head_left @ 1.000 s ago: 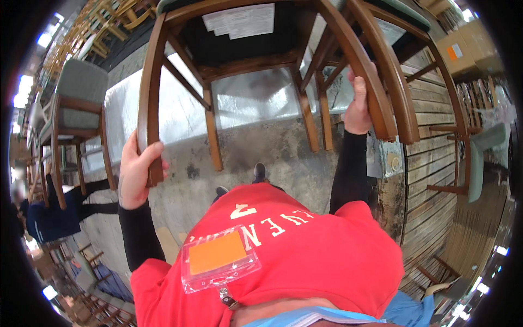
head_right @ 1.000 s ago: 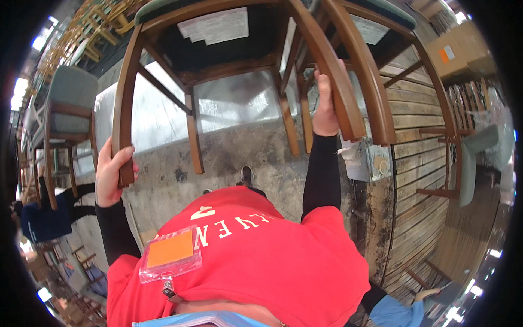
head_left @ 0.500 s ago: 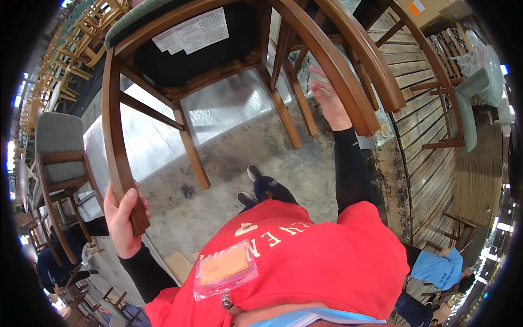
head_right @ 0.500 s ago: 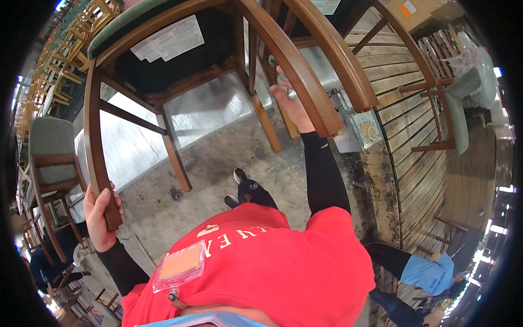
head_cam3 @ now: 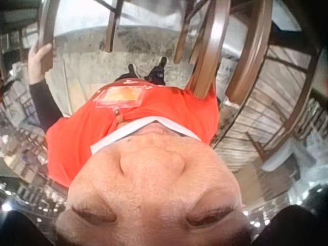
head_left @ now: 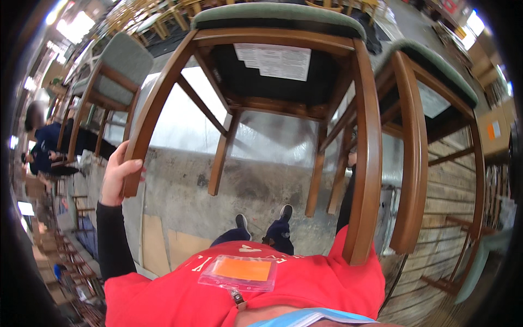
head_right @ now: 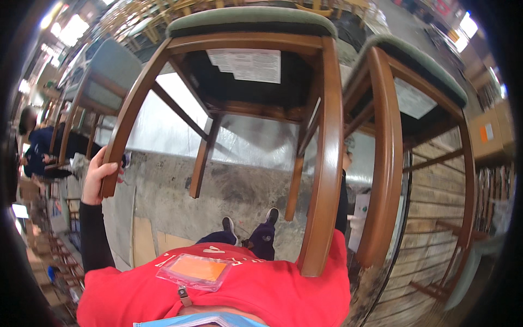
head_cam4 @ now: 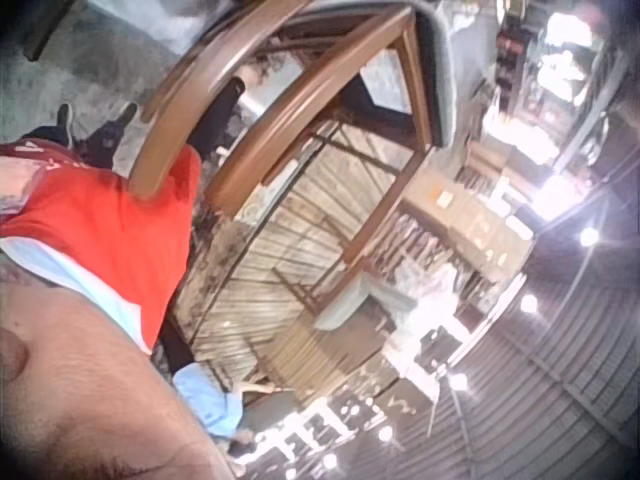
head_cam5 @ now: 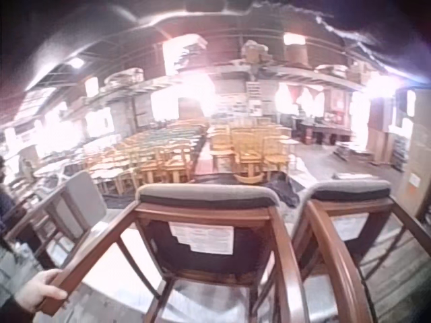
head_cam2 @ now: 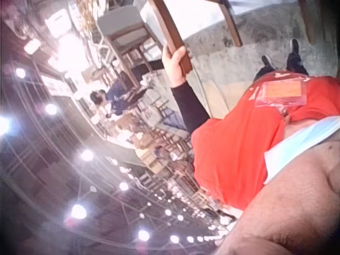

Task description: The person wipes the underside of a wooden chair with a cloth, then lifts and repositions it. This sequence repeats several times as the person cleans multiple chairs in a workshop.

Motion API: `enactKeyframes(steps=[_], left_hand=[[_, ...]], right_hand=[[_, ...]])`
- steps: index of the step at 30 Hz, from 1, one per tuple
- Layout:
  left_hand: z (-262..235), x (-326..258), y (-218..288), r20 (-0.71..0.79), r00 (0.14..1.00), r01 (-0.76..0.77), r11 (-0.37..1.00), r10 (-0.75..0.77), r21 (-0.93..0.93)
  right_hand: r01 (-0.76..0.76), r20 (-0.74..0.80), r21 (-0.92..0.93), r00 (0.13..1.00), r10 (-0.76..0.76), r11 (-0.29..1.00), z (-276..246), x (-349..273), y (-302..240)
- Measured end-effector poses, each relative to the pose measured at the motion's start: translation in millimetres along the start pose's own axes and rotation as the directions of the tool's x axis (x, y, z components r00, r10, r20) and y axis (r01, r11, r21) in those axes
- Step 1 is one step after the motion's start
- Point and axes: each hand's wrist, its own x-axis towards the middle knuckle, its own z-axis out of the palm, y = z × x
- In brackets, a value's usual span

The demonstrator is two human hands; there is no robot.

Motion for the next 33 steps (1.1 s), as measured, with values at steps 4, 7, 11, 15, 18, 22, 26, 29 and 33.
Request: enactKeyframes(steps=[4,7,11,15,18,22,26,29,33], left_hand=[[-4,-11,-3,-0.018,0.999,-0.036,0.999,0.036,-0.030],[0,-6,-5,0.023,0.991,-0.127,0.988,0.130,-0.087],[-5,14,-22,-0.004,0.953,-0.298,0.939,0.302,-0.172],[-8,3,-37,-0.196,0.943,-0.321,0.885,0.268,-0.336],[-12,-2,-39,-0.310,0.917,-0.375,0.805,0.250,-0.460],[7,5,-33,-0.335,0.838,-0.543,0.604,0.430,-0.583],[-12,22,-55,-0.419,0.819,-0.572,0.517,0.392,-0.636],[-48,34,-81,-0.502,0.818,-0.564,0.562,0.281,-0.604],[-68,60,-94,-0.540,0.816,-0.557,0.528,0.206,-0.641]], right_hand=[[-0.106,0.067,0.154,0.993,0.097,0.982,5,-3,7],[-0.241,0.169,0.744,0.970,0.173,0.623,23,-13,-10],[-0.384,0.325,0.870,0.918,-0.225,-0.310,93,-30,-101],[0.071,-0.097,0.994,0.923,-0.373,-0.082,86,-11,-337],[0.826,-0.431,0.448,0.534,-0.727,0.342,33,50,-494],[0.837,-0.133,-0.338,0.411,-0.902,0.431,23,154,-600],[0.534,-0.191,-0.510,0.694,-0.694,0.674,84,121,-634],[0.786,-0.292,-0.327,0.444,-0.847,0.525,132,38,-613],[0.961,-0.131,0.040,0.276,-0.952,0.273,110,-120,-586]])
